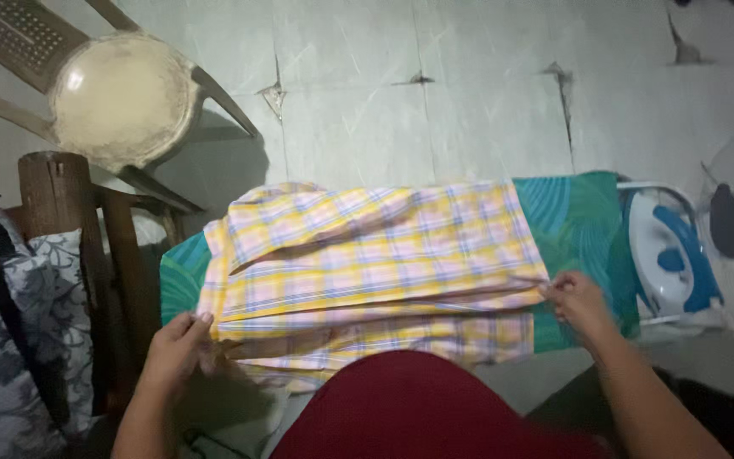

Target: The person irons a plaid skirt on an ironing board, smoothing out different sections of the fabric and using the iron to press the pleats.

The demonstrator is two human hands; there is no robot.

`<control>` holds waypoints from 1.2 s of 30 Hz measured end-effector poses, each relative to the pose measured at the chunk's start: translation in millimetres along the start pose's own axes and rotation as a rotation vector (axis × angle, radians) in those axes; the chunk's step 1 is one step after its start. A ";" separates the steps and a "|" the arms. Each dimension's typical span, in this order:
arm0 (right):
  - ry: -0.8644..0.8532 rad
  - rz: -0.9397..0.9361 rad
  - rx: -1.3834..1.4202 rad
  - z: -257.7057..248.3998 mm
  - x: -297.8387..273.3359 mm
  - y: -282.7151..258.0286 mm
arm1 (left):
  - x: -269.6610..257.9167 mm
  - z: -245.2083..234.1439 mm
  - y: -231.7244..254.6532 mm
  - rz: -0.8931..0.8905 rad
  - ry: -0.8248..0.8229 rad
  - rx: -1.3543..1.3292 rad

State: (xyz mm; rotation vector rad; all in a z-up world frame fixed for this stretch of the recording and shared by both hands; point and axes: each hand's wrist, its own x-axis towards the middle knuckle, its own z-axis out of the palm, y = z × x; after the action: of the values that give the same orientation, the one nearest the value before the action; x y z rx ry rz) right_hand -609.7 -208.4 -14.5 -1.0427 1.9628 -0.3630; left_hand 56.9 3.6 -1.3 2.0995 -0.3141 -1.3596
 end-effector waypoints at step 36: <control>-0.165 -0.318 0.893 74.4 -7.8 -131.3 | 23.0 -18.2 -24.6 0.013 0.107 -0.230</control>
State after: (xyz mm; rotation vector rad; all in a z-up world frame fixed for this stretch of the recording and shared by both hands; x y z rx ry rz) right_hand -478.2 -272.5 23.4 -0.7359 1.2446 -1.1572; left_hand 80.2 18.0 -28.1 1.9653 -0.1208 -1.2091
